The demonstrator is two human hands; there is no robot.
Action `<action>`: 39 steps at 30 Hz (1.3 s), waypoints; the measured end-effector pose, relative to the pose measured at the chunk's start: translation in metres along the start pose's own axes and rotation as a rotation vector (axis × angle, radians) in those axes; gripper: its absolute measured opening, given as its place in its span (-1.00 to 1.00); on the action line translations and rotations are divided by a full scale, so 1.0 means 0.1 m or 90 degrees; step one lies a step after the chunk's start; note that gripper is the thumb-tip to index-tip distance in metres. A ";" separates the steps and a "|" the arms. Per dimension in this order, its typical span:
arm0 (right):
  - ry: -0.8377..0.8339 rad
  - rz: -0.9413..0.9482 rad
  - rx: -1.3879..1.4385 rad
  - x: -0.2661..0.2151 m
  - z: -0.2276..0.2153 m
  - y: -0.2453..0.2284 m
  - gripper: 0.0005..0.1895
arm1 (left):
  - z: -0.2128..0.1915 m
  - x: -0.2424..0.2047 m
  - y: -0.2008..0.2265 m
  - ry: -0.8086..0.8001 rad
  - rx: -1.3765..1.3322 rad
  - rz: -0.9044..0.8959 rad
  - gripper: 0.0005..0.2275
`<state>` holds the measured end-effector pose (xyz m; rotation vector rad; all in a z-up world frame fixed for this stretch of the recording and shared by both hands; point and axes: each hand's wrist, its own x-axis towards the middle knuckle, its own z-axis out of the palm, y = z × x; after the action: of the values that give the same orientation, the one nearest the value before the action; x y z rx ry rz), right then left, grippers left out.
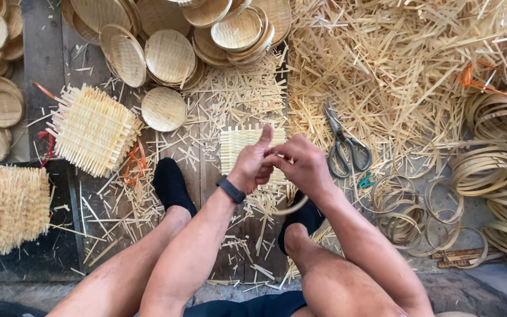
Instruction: The person weaves bamboo strips into a small basket, using shears to trim the ends and a small wooden mold to shape the base.
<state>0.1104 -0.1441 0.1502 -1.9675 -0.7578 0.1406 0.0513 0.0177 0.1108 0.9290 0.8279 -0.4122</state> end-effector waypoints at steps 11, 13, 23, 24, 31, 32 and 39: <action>-0.142 0.544 0.785 -0.21 -0.12 0.39 -0.68 | -0.36 -0.28 0.19 -0.093 -0.069 -0.016 -0.77; -0.176 0.582 0.729 -0.19 -0.09 0.34 -0.65 | -0.23 -0.33 0.19 -0.047 -0.054 -0.011 -0.77; -0.119 0.477 0.668 -0.27 -0.12 -0.01 -0.51 | -0.10 -0.40 0.10 -0.069 -0.160 0.070 -0.68; -0.125 0.468 0.592 -0.24 -0.22 -0.07 -0.54 | -0.10 -0.45 0.16 -0.042 -0.146 0.088 -0.70; -0.276 0.463 0.097 0.11 -0.62 -0.48 -0.80 | -0.21 -0.66 0.29 0.035 -0.227 0.239 -0.92; -0.256 0.487 0.098 0.13 -0.59 -0.46 -0.79 | -0.28 -0.62 0.24 0.046 -0.215 0.277 -0.90; -0.106 0.565 0.083 0.06 0.27 0.35 -0.78 | -0.89 -0.03 -0.33 0.327 0.288 0.320 -0.85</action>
<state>0.1199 -0.1312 0.1087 -2.0492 0.0768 0.8616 -0.0109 0.0735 0.0656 1.6584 0.9376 0.0983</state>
